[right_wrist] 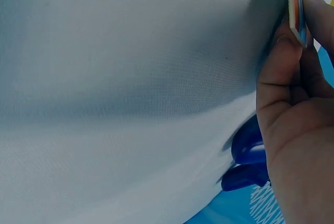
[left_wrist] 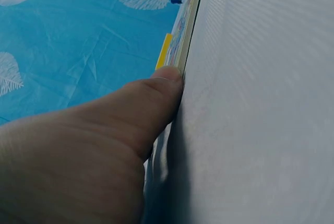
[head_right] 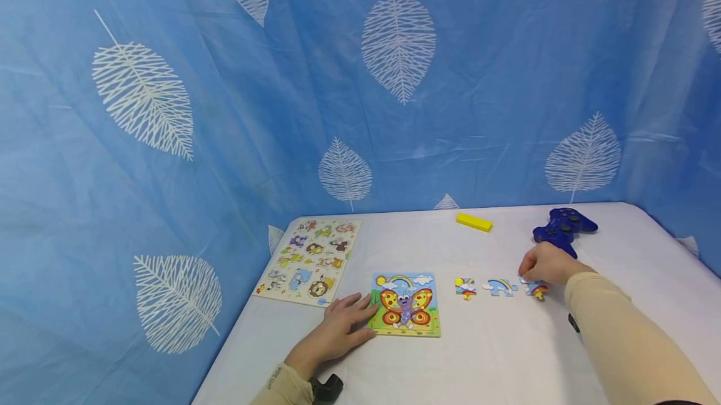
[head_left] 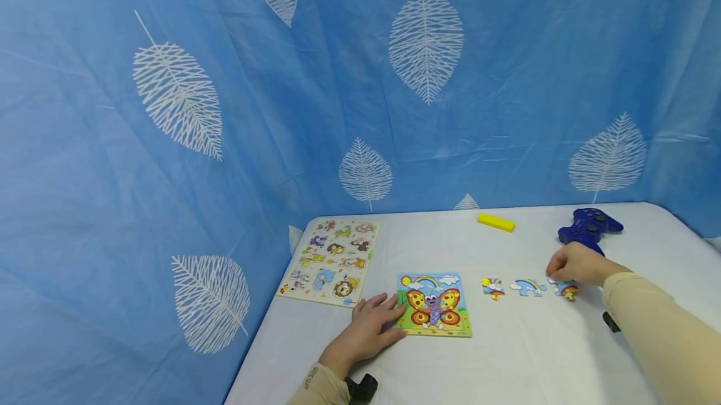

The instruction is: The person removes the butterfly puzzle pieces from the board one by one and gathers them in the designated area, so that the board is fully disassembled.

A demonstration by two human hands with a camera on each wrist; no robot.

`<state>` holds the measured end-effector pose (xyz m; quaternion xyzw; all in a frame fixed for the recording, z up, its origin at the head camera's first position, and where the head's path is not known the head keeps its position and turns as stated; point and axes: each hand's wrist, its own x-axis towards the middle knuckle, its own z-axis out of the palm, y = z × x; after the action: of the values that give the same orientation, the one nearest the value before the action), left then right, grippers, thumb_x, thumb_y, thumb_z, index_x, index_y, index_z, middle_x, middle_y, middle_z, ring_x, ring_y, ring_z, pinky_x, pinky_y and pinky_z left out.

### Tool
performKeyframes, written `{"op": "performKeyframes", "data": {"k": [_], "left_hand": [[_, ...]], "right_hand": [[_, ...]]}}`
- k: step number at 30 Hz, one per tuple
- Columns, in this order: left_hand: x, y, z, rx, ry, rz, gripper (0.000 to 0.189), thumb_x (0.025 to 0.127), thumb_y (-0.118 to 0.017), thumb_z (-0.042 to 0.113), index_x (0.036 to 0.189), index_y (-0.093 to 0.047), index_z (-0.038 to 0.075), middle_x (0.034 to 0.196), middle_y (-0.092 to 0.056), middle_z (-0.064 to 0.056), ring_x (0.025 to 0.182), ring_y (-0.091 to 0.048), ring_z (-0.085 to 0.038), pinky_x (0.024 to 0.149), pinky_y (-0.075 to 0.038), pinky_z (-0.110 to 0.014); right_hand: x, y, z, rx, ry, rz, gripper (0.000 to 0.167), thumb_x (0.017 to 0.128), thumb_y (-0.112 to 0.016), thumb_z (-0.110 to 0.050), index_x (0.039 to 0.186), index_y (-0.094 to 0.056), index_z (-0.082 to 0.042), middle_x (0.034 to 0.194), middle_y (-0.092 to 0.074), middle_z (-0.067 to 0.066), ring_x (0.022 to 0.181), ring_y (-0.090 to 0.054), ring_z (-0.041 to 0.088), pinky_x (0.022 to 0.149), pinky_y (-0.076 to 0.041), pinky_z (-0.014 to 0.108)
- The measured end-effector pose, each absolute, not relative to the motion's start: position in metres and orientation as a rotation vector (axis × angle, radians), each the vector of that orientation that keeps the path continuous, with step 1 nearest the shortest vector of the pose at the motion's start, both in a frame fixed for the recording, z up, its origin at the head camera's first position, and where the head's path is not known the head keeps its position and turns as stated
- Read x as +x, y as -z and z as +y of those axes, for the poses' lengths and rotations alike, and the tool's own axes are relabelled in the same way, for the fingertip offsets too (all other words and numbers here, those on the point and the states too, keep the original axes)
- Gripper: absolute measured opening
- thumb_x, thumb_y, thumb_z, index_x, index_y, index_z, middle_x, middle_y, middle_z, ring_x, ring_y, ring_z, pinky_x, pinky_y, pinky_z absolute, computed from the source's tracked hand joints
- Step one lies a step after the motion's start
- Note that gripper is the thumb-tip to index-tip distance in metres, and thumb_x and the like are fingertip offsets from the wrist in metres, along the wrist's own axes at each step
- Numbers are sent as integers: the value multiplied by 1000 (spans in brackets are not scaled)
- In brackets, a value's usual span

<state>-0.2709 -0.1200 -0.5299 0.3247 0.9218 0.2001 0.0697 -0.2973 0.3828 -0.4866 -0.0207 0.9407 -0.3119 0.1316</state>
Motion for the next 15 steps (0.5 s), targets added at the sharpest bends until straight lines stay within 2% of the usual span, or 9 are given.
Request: {"op": "performKeyframes", "data": {"k": [8,15], "left_hand": [[-271,531,-120,963,-600,2765,56,101,-61,50,153,-51,30,165,-39,3,154,-30,-29,120,-18,-67],[-272,532,-119,969,-603,2764,57,101,-61,51,153,-51,30,165,-39,3,154,-30,-29,119,-18,-67]], "right_hand": [[-295,490,379,-68,846,2779,6,88,-76,-2,89,-71,-4,86,-69,3,76,-58,19,68,-52,33],[-297,491,377,-26,757,2822,16,85,-81,-6,88,-66,-6,87,-63,8,75,-56,21,64,-50,34]]}}
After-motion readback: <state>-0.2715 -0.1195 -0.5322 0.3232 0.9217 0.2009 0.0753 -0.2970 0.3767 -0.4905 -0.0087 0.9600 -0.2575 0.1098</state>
